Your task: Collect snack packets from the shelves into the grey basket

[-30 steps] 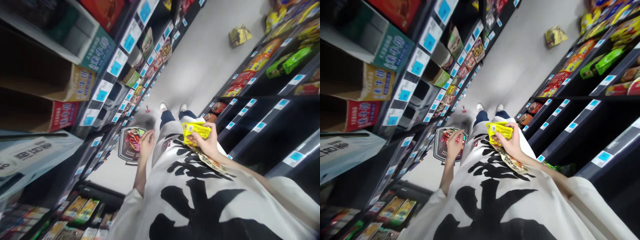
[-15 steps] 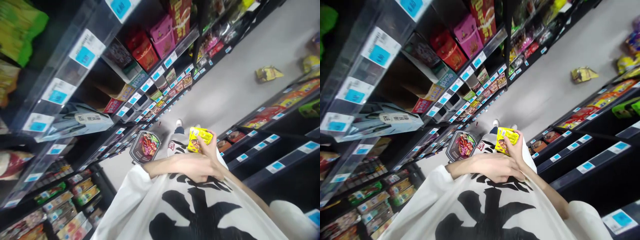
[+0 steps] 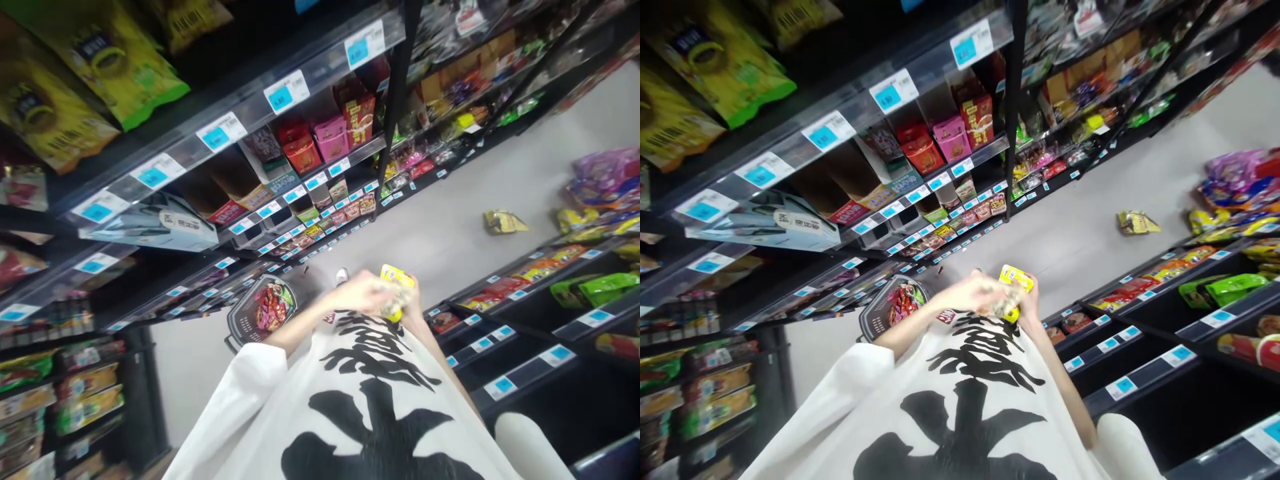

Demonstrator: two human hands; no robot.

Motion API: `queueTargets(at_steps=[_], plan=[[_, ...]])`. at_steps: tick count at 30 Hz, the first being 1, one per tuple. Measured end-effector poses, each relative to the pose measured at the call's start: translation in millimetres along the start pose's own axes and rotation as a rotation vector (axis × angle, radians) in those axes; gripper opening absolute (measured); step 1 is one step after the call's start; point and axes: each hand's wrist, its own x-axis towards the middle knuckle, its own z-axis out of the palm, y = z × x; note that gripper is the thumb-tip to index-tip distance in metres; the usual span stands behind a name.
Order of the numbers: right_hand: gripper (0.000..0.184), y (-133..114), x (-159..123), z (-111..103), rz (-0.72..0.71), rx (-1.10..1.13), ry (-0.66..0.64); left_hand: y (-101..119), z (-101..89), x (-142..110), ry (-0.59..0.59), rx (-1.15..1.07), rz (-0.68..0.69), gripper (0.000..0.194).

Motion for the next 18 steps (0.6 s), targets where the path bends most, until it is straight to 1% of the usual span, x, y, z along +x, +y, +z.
queueTargets(at_steps=[1,2,3,4,5,6,8,11,13,15,16,17,18], plan=[[0.063,-8.7,2.4,-8.0,0.068,0.046,-0.027,-11.7,-8.9,-3.7,0.252,-0.161,-0.104,0.024],[0.063,-17.1,3.5,-16.1,0.144,0.094,-0.080,-22.4,-17.5,-7.3,0.480,-0.310,-0.170,0.034],[0.062,-25.0,3.6,-23.8,0.205,0.136,-0.162,-31.3,-25.1,-10.3,0.662,-0.429,-0.207,0.042],[0.060,-32.2,3.0,-30.6,0.228,0.161,-0.265,-38.1,-31.3,-12.5,0.798,-0.527,-0.225,0.049],[0.058,-38.8,2.2,-36.1,0.226,0.176,-0.370,-42.6,-35.7,-13.7,0.887,-0.601,-0.226,0.054],[0.055,-44.7,1.7,-40.0,0.215,0.181,-0.477,-44.9,-38.0,-13.6,0.934,-0.657,-0.224,0.057],[0.050,-55.4,3.1,-42.5,0.181,0.160,-0.648,-44.8,-35.4,-9.8,0.958,-0.743,-0.225,0.059],[0.044,-70.3,12.3,-36.2,0.147,0.031,-0.807,-41.9,-16.1,4.3,0.972,-0.823,-0.205,0.059],[0.047,-78.8,20.2,-29.7,0.154,-0.089,-0.891,-42.5,1.1,15.5,1.034,-0.852,-0.155,0.056],[0.053,-84.1,26.2,-24.7,0.164,-0.185,-0.941,-44.7,15.4,22.8,1.091,-0.814,-0.069,0.050],[0.055,-85.3,28.1,-23.5,0.154,-0.210,-0.935,-45.5,20.2,23.7,1.085,-0.753,-0.023,0.046],[0.057,-85.4,29.2,-23.4,0.124,-0.220,-0.906,-46.0,23.1,22.1,1.049,-0.673,0.021,0.042],[0.056,-84.8,29.8,-24.5,0.081,-0.217,-0.860,-45.9,24.4,18.3,0.976,-0.593,0.056,0.038]])
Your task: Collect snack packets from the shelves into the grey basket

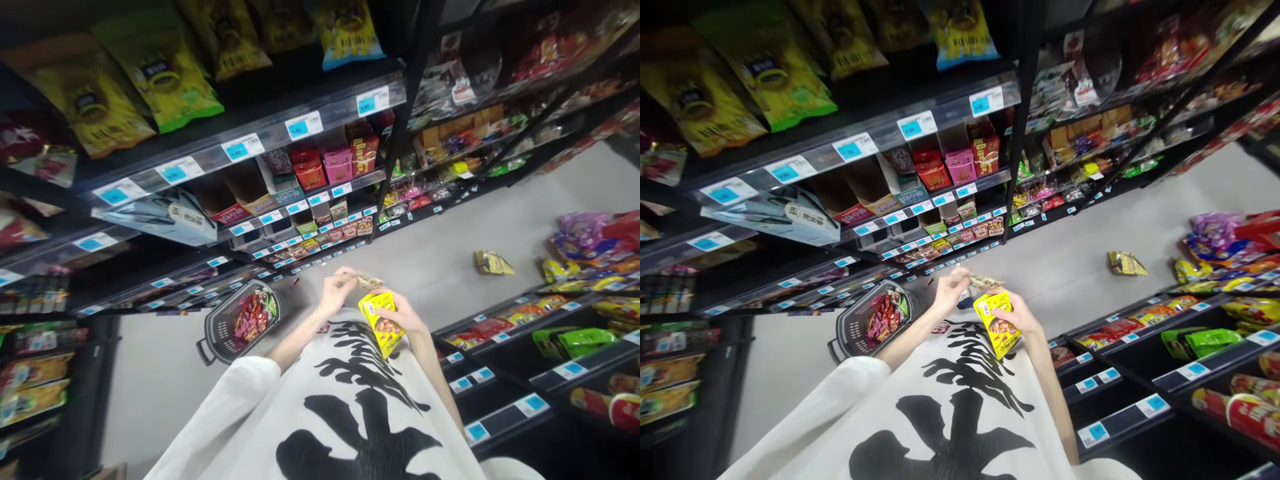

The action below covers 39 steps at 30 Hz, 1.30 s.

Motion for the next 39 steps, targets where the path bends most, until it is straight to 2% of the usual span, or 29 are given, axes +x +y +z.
queueTargets(at_steps=[2,4,5,7,8,11,12,16,20,22,24,27,29,32,35,37,39], plan=[[0.052,3.7,-3.1,-3.2,-0.079,-0.027,0.104,5.5,-10.0,-7.2,-0.243,0.041,-0.020,0.036],[0.050,7.4,-7.1,-8.0,-0.113,-0.059,0.170,12.3,-23.2,-14.7,-0.447,-0.093,-0.165,0.052],[0.049,8.1,-8.2,-10.4,-0.114,-0.076,0.179,14.6,-29.5,-17.8,-0.499,-0.197,-0.251,0.063],[0.046,5.7,-6.7,-13.2,-0.125,-0.126,0.146,15.2,-39.3,-21.4,-0.496,-0.365,-0.400,0.075],[0.043,2.4,-3.7,-12.9,-0.145,-0.169,0.100,13.4,-42.5,-21.6,-0.465,-0.390,-0.464,0.074],[0.033,-12.8,13.3,-3.6,-0.200,-0.380,-0.109,4.2,-47.1,-19.5,-0.426,-0.322,-0.656,0.051],[0.031,-18.1,20.2,1.6,-0.205,-0.438,-0.180,1.5,-48.2,-19.6,-0.422,-0.312,-0.715,0.049],[0.031,-29.5,43.4,23.6,-0.214,-0.482,-0.360,-0.5,-57.9,-32.0,-0.394,-0.420,-0.846,0.064],[0.028,-20.4,56.8,37.5,-0.190,-0.462,-0.467,-3.8,-77.1,-55.1,-0.326,-0.450,-0.853,0.059],[0.026,-9.3,61.4,38.2,-0.152,-0.457,-0.482,-10.8,-88.6,-62.8,-0.239,-0.429,-0.836,0.054],[0.027,4.4,63.8,34.7,-0.095,-0.446,-0.454,-18.9,-101.1,-64.9,-0.066,-0.417,-0.787,0.050],[0.030,26.4,62.0,29.3,-0.009,-0.383,-0.426,-27.5,-119.6,-58.3,0.278,-0.426,-0.645,0.047],[0.033,40.5,59.2,32.6,0.015,-0.355,-0.463,-30.1,-128.2,-50.9,0.404,-0.419,-0.537,0.047],[0.038,60.3,60.6,52.7,0.034,-0.381,-0.463,-30.5,-134.7,-42.8,0.389,-0.412,-0.441,0.047],[0.041,79.1,73.1,81.5,0.033,-0.416,-0.349,-26.2,-149.0,-40.3,0.293,-0.393,-0.455,0.047],[0.039,91.7,85.1,100.6,0.008,-0.442,-0.272,-19.6,-173.1,-38.6,0.201,-0.221,-0.485,0.044],[0.035,105.3,97.7,119.8,-0.022,-0.492,-0.188,-12.0,-208.8,-34.9,0.044,0.092,-0.483,0.038]])
